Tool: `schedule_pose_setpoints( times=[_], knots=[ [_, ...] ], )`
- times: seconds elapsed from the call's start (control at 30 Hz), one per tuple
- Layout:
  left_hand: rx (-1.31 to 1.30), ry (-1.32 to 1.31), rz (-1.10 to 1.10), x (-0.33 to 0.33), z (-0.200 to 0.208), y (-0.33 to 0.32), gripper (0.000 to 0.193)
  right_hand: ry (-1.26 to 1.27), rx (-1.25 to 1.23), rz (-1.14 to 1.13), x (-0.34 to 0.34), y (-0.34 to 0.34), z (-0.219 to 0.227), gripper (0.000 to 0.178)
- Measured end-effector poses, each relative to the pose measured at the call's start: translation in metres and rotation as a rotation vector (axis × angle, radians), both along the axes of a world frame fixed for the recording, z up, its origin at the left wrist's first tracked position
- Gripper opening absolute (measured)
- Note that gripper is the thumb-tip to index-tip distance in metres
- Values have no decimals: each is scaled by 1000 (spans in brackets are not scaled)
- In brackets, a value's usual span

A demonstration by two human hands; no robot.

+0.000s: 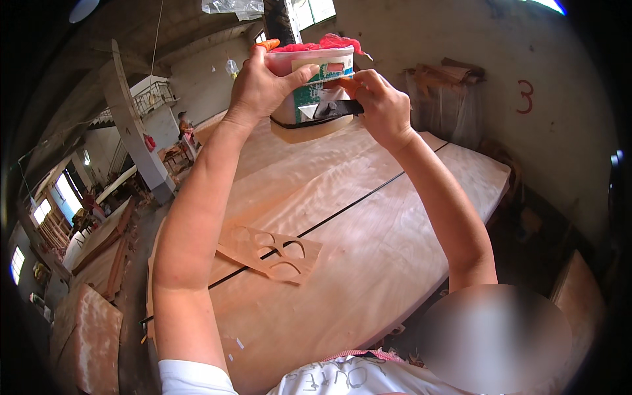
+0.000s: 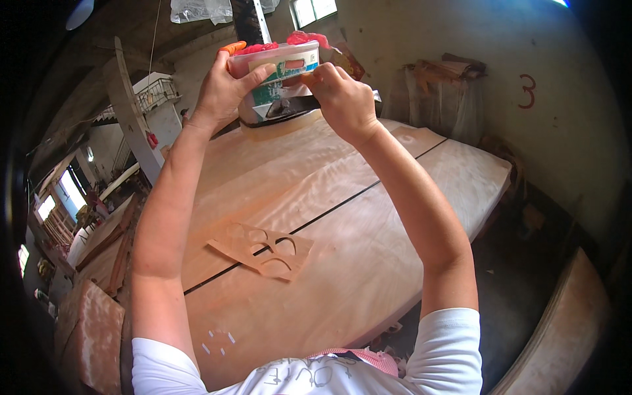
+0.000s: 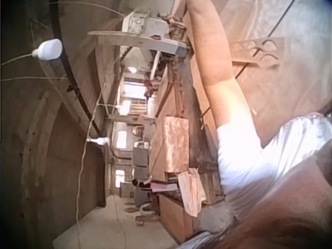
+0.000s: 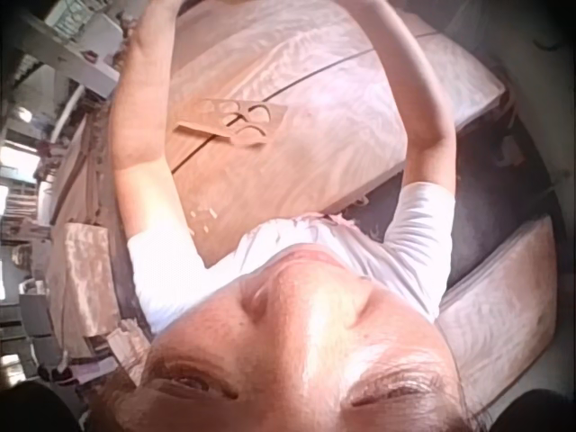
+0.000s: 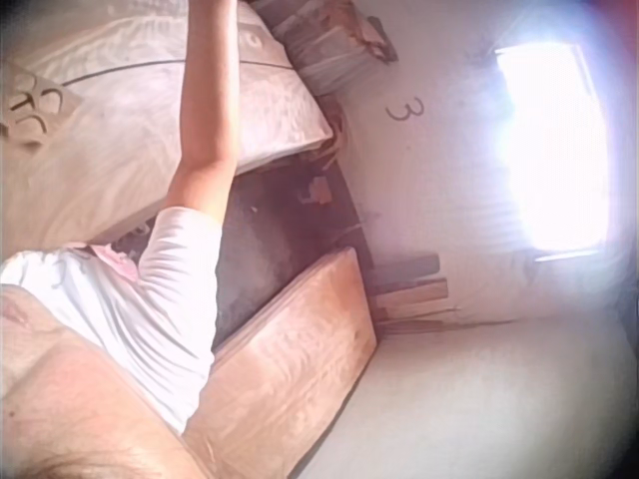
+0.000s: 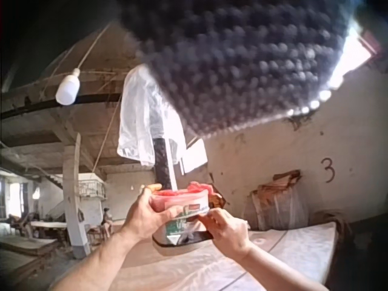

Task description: The person uses a utility knife and a long straightedge to cut large sheets of plywood on a workbench. They repeatedly position the straightedge, score the wood, and remove cut pieces, including a pre-cut decorative shape, while another worker is visible in the background.

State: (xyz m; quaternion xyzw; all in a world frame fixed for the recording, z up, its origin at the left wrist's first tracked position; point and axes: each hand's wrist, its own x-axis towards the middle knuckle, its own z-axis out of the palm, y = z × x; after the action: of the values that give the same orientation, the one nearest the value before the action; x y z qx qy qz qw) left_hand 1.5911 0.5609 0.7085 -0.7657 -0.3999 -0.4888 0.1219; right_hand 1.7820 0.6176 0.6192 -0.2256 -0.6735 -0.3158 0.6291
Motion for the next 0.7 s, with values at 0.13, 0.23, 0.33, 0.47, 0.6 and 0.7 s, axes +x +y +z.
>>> schedule_pose_setpoints(
  times=[0.13,0.23,0.33,0.47,0.6,0.7],
  knots=[
    [106,-14,46,-5,-3,5,83,-171,123,-87,6,-9,10,14],
    [107,-4,53,-5,-4,5,83,-213,171,-147,7,-7,13,15],
    [128,-17,60,-8,-3,4,83,-208,156,-204,2,-11,15,14],
    [101,-24,45,-1,-3,2,78,-130,138,-107,2,-7,14,14],
    [38,-24,32,7,-4,-3,74,-42,75,-1,5,-18,10,14],
    [96,-65,30,1,-7,6,78,-18,-39,64,4,-36,-3,14]
  ],
)
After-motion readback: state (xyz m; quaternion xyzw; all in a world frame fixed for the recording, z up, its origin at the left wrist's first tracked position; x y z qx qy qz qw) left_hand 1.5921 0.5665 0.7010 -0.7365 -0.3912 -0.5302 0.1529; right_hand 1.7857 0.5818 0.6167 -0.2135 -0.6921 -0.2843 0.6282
